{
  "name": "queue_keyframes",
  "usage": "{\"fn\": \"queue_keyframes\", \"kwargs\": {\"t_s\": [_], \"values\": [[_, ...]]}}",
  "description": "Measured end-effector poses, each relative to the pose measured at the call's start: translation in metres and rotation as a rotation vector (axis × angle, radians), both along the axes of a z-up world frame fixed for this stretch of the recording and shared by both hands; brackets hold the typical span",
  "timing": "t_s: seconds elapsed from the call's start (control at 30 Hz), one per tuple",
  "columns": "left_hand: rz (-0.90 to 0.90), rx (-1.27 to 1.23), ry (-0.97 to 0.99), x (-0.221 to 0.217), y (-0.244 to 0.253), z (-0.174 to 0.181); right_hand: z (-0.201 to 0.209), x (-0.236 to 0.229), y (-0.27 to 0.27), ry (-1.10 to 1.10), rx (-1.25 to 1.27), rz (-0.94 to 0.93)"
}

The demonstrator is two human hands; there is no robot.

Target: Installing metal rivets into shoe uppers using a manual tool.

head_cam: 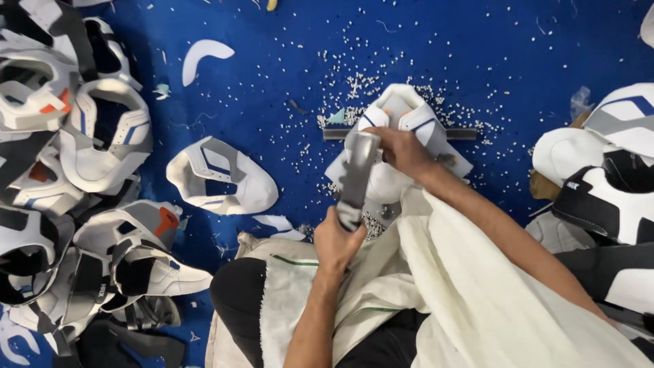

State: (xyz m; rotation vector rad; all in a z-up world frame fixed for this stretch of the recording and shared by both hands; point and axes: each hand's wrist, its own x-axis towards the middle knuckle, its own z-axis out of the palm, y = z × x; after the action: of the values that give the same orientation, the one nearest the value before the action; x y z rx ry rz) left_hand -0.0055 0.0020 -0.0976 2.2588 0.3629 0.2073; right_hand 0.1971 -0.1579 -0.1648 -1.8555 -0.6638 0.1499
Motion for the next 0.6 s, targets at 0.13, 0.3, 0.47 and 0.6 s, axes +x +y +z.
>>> {"fn": "queue_keyframes", "kwargs": {"t_s": [0.13,0.3,0.47,0.6], "values": [[0.096,-0.124,0.162,0.011,-0.006,0.071,-0.027,0.028,-0.001,0.565,0.229,-0.126],[0.068,-0.287,-0.2,0.014,-0.005,0.1,-0.022,0.035,0.001,0.671,0.426,-0.101],[-0.011,-0.059,0.015,0.024,-0.001,0.015,0.033,0.008,0.001,0.035,0.028,-0.072],[0.036,-0.026,0.232,0.013,-0.004,0.027,-0.01,0.033,-0.004,0.048,-0.158,-0.022]]}}
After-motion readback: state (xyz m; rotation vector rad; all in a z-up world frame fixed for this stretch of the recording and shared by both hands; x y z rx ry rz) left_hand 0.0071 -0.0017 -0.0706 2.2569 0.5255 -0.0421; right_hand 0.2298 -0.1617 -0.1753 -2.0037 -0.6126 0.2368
